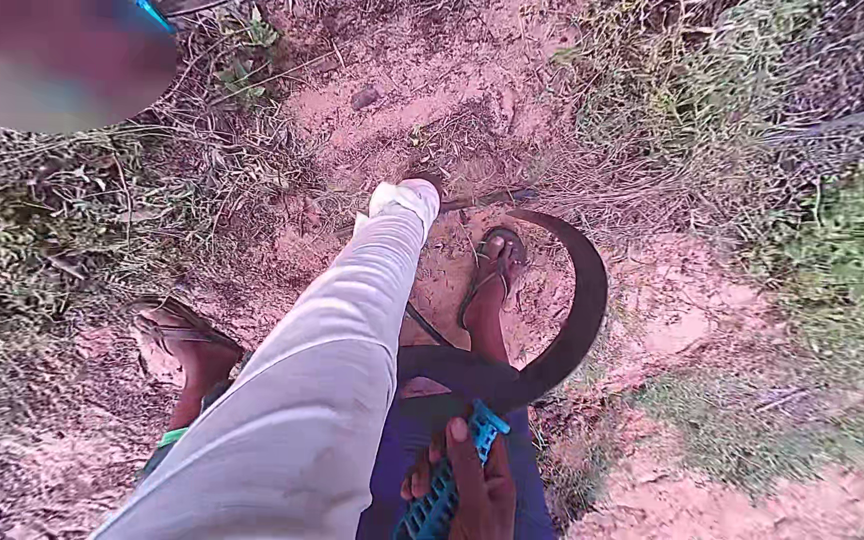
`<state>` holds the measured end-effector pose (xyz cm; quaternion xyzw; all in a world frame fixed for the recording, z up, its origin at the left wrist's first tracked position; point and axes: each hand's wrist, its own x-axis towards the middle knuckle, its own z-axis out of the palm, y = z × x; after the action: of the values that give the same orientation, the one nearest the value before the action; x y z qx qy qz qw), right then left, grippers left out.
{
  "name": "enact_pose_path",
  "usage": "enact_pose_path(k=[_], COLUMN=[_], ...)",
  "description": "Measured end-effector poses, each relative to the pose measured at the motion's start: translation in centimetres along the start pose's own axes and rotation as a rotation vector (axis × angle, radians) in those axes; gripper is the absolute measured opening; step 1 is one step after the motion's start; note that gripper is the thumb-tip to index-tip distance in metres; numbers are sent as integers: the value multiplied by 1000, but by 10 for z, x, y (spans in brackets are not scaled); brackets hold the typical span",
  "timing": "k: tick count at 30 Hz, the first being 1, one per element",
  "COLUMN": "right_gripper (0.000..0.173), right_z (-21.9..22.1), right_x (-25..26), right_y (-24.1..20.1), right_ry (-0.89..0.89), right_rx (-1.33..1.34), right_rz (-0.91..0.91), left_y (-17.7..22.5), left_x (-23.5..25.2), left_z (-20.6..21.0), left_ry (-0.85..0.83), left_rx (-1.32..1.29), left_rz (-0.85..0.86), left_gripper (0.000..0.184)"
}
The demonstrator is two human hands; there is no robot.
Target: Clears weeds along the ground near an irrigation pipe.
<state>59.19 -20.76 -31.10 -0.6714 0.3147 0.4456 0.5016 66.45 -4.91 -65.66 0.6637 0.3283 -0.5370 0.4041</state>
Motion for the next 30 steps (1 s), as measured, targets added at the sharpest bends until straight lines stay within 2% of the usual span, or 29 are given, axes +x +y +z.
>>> enact_pose_path(k=[4,8,11,13,15,18,19,21,23,24,25,27,28,30], right_gripper=[9,9,9,9,9,5,5,5,5,5,5,7,7,10], right_z=[3,8,9,16,21,28,30,31,28,26,23,19,15,8], right_x=[2,3,2,4,3,7,9,11,10,12,11,13,13,12], right_y=[13,25,34,38,42,49,51,54,57,59,59,57,55,47], right_ry=[14,28,34,10,12,8,2,-3,-2,-3,3,19,26,27], right_rx=[-71,-126,-171,-181,-194,-219,-217,-221,-223,-223,-220,-210,-198,-164], right_rz=[7,14,-8,-46,-101,-204,-226,-245,-238,-235,-226,-208,-206,-204], left_y=[-12,-12,-25,-46,-78,-153,-181,-225,-239,-226,-202,-131,-93,-27], left_x=[-4,-24,-41,-66,-96,-119,-123,-120,-122,-125,-127,-118,-112,-95], left_z=[13,-3,4,6,16,38,45,61,69,66,67,75,83,91], left_ry=[-16,-64,-63,14,52,185,262,532,767,836,871,848,754,482], left_rx=[-9,101,-165,-322,-414,-580,-705,-1027,-1246,-1284,-1314,-1298,-1269,-1101], left_rz=[101,212,397,429,303,-131,-285,-570,-749,-722,-601,-274,-140,7], left_gripper=[44,40,41,42,49,54,54,51,58,61,64,56,52,48])
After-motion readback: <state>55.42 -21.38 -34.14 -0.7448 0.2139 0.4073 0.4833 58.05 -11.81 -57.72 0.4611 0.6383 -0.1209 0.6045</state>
